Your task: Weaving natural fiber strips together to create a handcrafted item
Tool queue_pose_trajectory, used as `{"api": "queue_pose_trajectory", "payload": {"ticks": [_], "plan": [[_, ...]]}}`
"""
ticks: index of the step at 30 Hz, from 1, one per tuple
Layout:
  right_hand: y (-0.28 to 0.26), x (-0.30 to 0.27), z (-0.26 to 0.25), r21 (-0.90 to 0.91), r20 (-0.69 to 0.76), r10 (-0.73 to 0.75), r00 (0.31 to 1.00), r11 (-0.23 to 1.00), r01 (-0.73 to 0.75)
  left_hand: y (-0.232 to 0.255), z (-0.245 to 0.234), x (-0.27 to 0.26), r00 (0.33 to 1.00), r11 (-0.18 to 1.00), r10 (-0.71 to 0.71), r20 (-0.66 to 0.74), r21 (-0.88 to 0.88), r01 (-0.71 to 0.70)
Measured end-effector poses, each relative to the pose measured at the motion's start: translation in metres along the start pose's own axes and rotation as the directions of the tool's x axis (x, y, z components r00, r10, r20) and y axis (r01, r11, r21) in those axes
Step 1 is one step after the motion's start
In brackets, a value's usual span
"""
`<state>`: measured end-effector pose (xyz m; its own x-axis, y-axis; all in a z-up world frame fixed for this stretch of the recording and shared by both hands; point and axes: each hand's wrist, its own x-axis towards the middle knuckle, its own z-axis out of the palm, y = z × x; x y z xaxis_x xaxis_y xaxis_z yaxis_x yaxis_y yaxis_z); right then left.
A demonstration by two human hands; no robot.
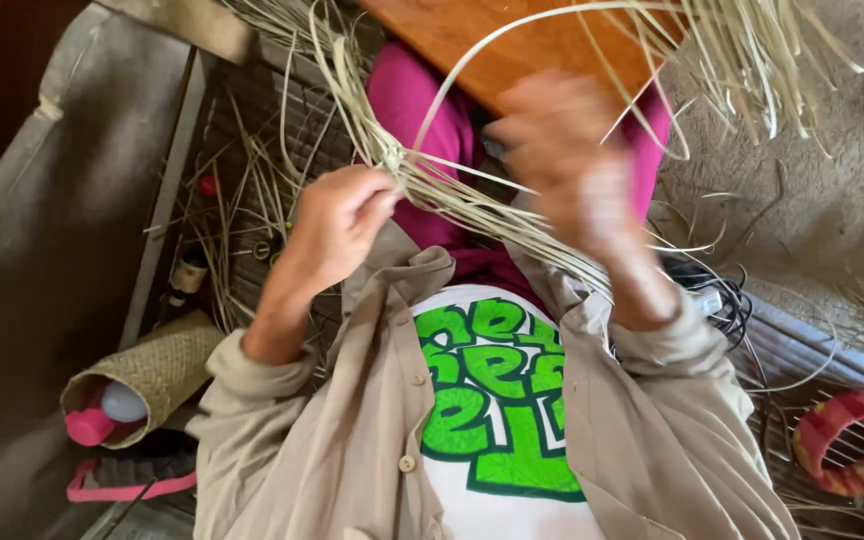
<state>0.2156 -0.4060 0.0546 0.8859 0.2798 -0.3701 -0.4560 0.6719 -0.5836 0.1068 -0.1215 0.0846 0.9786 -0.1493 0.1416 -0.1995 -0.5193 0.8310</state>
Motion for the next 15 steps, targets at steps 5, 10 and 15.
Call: {"api": "queue_pose_trajectory", "payload": {"ticks": [5, 10, 15], "plan": [[0.060, 0.002, 0.030, -0.646, 0.761, 0.080, 0.644, 0.003, 0.764, -0.040, 0.041, -0.003, 0.999, 0.998, -0.036, -0.011, 0.060, 0.036], [0.072, 0.016, 0.025, -0.666, 0.739, 0.122, 0.662, -0.018, 0.746, -0.035, 0.042, 0.000, 0.997, 0.973, 0.041, -0.064, 0.231, -0.025], [0.088, 0.033, 0.024, -0.694, 0.720, 0.149, 0.678, 0.146, 0.705, -0.037, 0.039, 0.003, 0.985, 0.919, 0.109, -0.132, 0.391, -0.049]]}}
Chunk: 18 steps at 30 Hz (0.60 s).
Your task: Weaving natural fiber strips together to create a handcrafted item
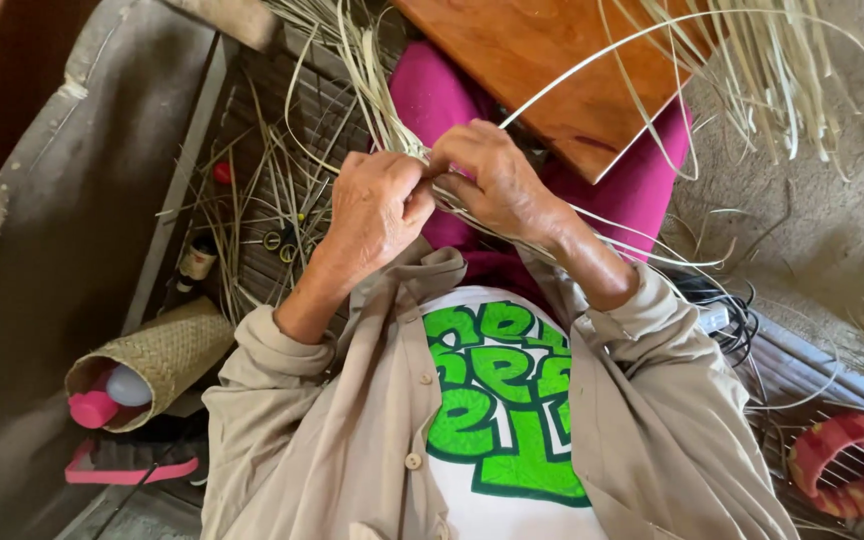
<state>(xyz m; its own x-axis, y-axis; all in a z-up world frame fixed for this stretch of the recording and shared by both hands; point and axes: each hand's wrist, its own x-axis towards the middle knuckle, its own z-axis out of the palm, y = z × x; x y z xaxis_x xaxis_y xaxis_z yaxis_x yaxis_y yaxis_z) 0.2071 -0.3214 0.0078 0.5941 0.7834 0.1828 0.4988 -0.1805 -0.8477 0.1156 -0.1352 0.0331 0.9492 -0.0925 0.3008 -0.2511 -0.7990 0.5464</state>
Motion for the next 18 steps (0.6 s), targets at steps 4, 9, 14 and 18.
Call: {"api": "queue_pose_trajectory", "payload": {"ticks": [4, 9, 14, 18], "plan": [[0.011, 0.004, 0.004, -0.022, 0.034, 0.001, 0.999, 1.000, -0.001, -0.014, -0.012, -0.001, 1.000, 0.998, -0.007, -0.026, 0.062, 0.009], [0.022, 0.004, 0.001, -0.034, 0.067, 0.004, 0.998, 0.999, -0.002, -0.036, -0.028, 0.000, 0.987, 0.969, -0.152, 0.052, 0.204, 0.138], [0.042, 0.011, 0.010, -0.256, -0.012, -0.058, 0.998, 0.965, 0.054, -0.025, -0.022, 0.003, 0.985, 0.997, -0.068, 0.161, -0.023, 0.072], [-0.005, 0.014, -0.005, -0.442, -0.122, -0.104, 0.987, 0.896, 0.040, -0.042, 0.000, -0.001, 0.976, 0.977, -0.198, 0.088, -0.066, 0.204]]}}
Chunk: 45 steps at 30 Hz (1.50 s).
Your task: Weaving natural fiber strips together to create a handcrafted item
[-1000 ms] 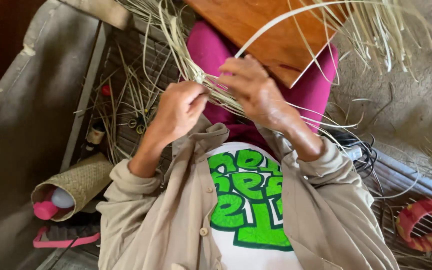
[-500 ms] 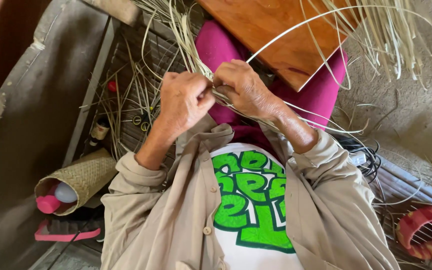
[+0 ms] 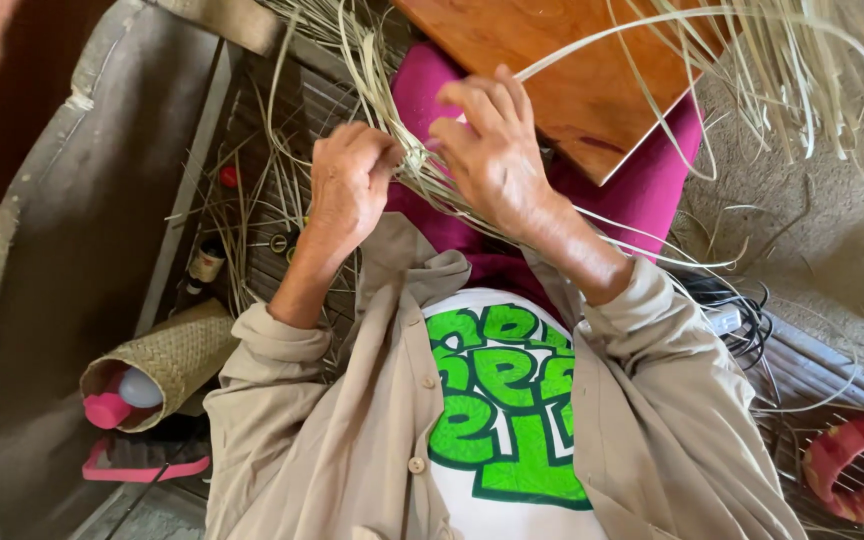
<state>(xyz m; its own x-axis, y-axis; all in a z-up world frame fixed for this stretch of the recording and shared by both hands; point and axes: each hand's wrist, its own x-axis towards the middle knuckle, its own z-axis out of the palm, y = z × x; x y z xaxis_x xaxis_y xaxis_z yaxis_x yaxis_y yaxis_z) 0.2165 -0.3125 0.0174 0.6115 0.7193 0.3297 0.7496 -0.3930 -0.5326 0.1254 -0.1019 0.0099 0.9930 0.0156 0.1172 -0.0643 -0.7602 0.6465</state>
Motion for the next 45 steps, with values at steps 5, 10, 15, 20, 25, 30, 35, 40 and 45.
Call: {"api": "queue_pose_trajectory", "payload": {"ticks": [5, 10, 15, 20, 25, 30, 35, 40, 45], "plan": [[0.010, -0.051, 0.040, 0.040, 0.055, 0.183, 0.981, 0.982, -0.186, -0.022, 0.024, -0.006, 0.987, 0.982, -0.128, -0.095, -0.149, 0.113], [0.001, -0.067, 0.061, 0.197, 0.162, 0.328, 0.930, 0.913, -0.357, -0.024, 0.038, -0.014, 0.974, 0.956, -0.207, -0.090, -0.230, 0.182], [-0.002, -0.073, 0.071, 0.201, 0.222, 0.344, 0.913, 0.900, -0.388, -0.019, 0.038, -0.022, 0.965, 0.946, -0.252, -0.068, -0.227, 0.230], [-0.024, -0.032, 0.015, 0.125, 0.112, 0.181, 0.977, 0.973, -0.194, -0.018, 0.036, -0.029, 0.950, 0.939, -0.297, -0.100, -0.212, 0.272], [-0.007, 0.004, 0.039, 0.239, 0.107, 0.027, 0.994, 0.970, -0.052, -0.031, 0.047, -0.037, 0.958, 0.963, -0.249, -0.141, -0.144, 0.229], [-0.002, 0.020, 0.054, 0.234, 0.212, -0.045, 0.976, 0.972, -0.006, -0.037, 0.053, -0.040, 0.951, 0.961, -0.272, -0.149, -0.097, 0.260], [0.009, 0.029, 0.064, 0.181, 0.302, -0.098, 0.948, 0.983, 0.044, -0.034, 0.050, -0.038, 0.948, 0.956, -0.278, -0.155, -0.141, 0.258], [0.003, 0.029, 0.061, 0.158, 0.289, -0.125, 0.949, 0.984, 0.082, -0.041, 0.055, -0.039, 0.949, 0.955, -0.276, -0.152, -0.153, 0.253], [0.013, 0.031, 0.063, 0.327, 0.305, -0.117, 0.945, 0.945, 0.012, -0.042, 0.049, -0.043, 0.967, 0.972, -0.218, -0.135, -0.124, 0.201]]}}
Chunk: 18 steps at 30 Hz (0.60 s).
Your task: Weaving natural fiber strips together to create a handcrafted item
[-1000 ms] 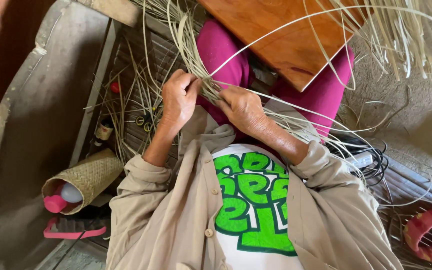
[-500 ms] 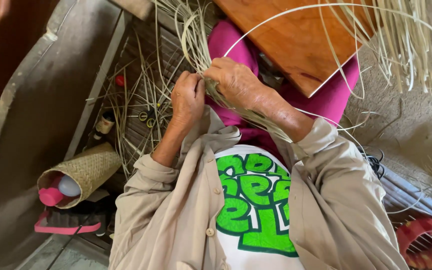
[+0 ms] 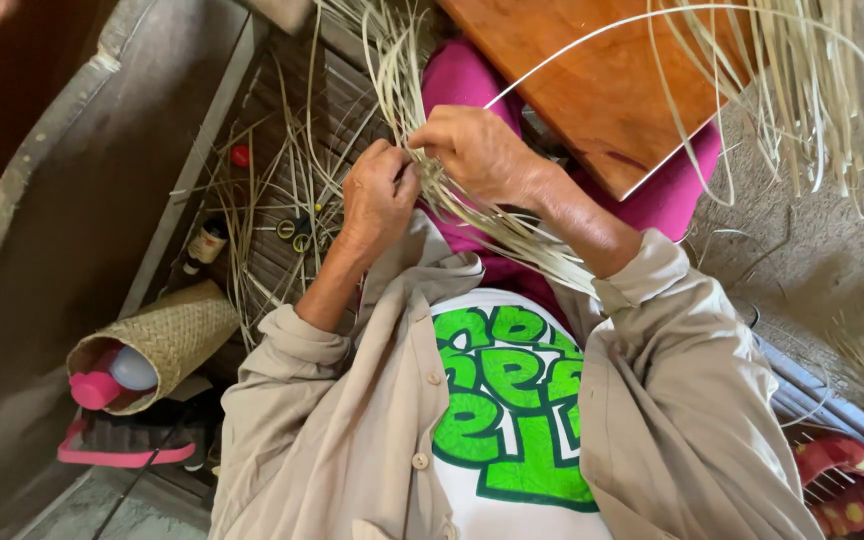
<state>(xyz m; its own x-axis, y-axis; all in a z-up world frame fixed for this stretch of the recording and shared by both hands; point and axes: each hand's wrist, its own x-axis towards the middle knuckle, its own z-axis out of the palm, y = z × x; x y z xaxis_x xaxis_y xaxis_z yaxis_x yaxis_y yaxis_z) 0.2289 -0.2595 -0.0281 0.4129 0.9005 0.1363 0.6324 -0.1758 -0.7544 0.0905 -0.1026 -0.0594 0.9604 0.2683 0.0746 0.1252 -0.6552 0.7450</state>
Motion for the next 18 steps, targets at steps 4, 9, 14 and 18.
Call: {"api": "queue_pose_trajectory", "payload": {"ticks": [4, 9, 14, 18], "plan": [[0.010, 0.011, 0.010, 0.087, 0.037, 0.047, 0.998, 0.995, -0.050, 0.000, 0.003, 0.004, 0.996, 0.989, 0.082, -0.015, 0.122, -0.080], [0.019, 0.005, 0.019, 0.267, 0.053, 0.084, 0.995, 0.959, -0.095, -0.003, 0.007, 0.000, 0.995, 0.970, 0.101, -0.013, 0.224, -0.095], [0.017, -0.003, 0.029, 0.023, -0.007, 0.067, 0.998, 0.998, -0.066, -0.007, 0.010, 0.002, 0.999, 0.983, 0.018, 0.033, 0.179, -0.023], [0.021, -0.005, 0.031, 0.024, -0.033, 0.042, 0.999, 0.999, -0.042, 0.003, -0.001, 0.007, 0.996, 0.992, -0.064, 0.066, 0.109, 0.057]]}}
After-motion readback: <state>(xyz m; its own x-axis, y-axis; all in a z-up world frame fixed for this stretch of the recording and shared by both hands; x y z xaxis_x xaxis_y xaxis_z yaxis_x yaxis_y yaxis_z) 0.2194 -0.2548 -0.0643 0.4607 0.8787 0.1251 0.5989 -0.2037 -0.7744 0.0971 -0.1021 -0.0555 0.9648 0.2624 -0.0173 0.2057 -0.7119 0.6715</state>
